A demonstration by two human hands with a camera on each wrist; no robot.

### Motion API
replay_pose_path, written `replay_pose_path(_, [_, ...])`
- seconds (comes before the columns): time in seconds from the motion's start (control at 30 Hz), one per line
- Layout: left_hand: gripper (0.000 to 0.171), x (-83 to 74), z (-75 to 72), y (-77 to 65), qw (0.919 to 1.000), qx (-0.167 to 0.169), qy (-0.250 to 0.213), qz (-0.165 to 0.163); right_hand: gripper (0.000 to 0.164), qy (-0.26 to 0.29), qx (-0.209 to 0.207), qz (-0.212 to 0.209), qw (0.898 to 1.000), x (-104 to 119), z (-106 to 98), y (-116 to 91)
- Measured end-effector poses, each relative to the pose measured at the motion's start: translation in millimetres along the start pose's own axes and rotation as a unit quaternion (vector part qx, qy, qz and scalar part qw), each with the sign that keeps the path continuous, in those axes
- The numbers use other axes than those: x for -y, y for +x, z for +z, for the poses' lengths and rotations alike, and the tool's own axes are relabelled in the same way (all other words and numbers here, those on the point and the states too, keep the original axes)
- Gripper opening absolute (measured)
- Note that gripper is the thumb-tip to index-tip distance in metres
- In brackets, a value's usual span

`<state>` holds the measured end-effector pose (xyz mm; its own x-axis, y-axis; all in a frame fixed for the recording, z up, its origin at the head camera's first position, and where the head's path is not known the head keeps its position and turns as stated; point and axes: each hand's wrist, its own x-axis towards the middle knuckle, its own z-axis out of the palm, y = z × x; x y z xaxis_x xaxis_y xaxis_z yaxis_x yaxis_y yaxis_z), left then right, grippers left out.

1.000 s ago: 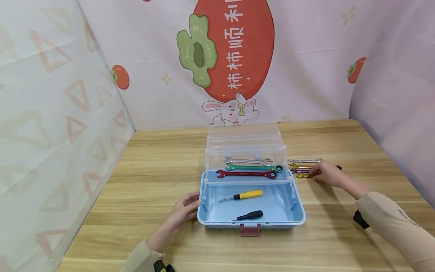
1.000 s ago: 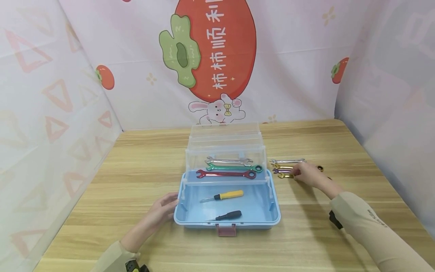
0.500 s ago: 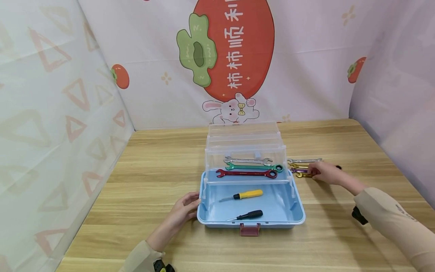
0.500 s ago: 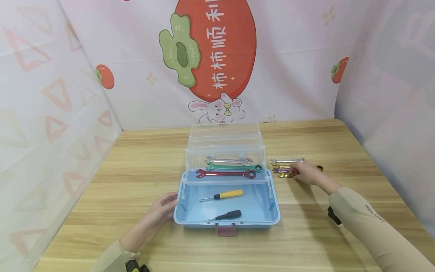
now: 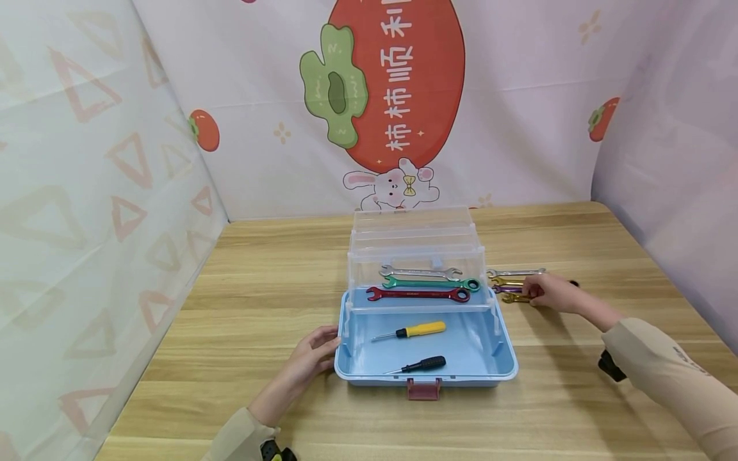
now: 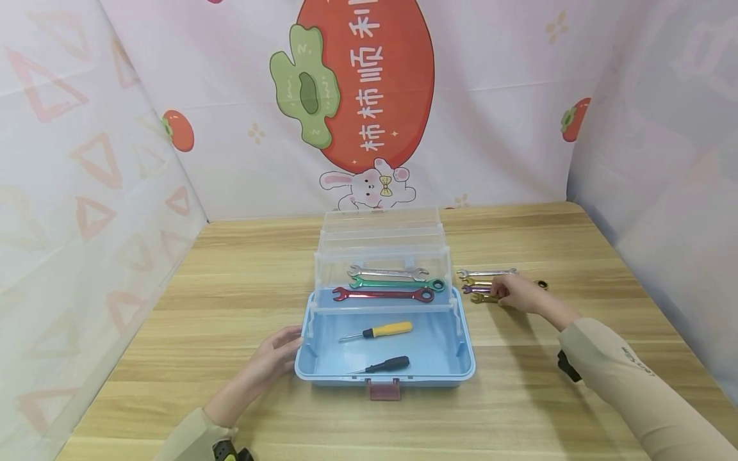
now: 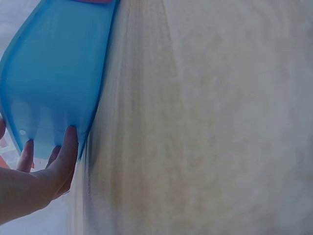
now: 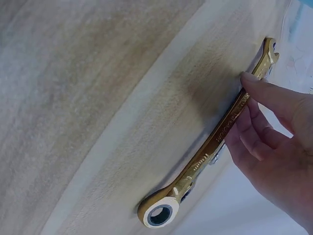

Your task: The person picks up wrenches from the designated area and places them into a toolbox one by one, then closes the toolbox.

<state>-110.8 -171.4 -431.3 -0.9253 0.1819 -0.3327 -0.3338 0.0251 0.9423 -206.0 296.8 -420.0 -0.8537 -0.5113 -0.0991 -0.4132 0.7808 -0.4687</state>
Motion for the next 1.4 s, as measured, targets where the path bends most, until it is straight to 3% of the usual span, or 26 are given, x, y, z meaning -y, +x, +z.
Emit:
replay_pose_path(0.27, [0.048, 1.3, -0.9, 0.8, 1.0000, 0.004, 0.001, 0.002, 0.014, 0.031, -0.016, -0.007, 0.999, -1.4, 1.3, -2.8])
replay_pose_path(0.73, [0.049, 1.1, -1.3, 0.0, 1.0000, 0.005, -0.002, 0.002, 0.014, 0.036, -0.037, -0.002, 0.999, -0.7, 4.4, -5.3])
replay_pose_path(1.4, [0.049, 1.8, -1.1, 0.9, 1.0000, 0.002, 0.001, -0.002, 0.012, 0.032, -0.010, 0.002, 0.999, 1.7, -2.0, -5.8])
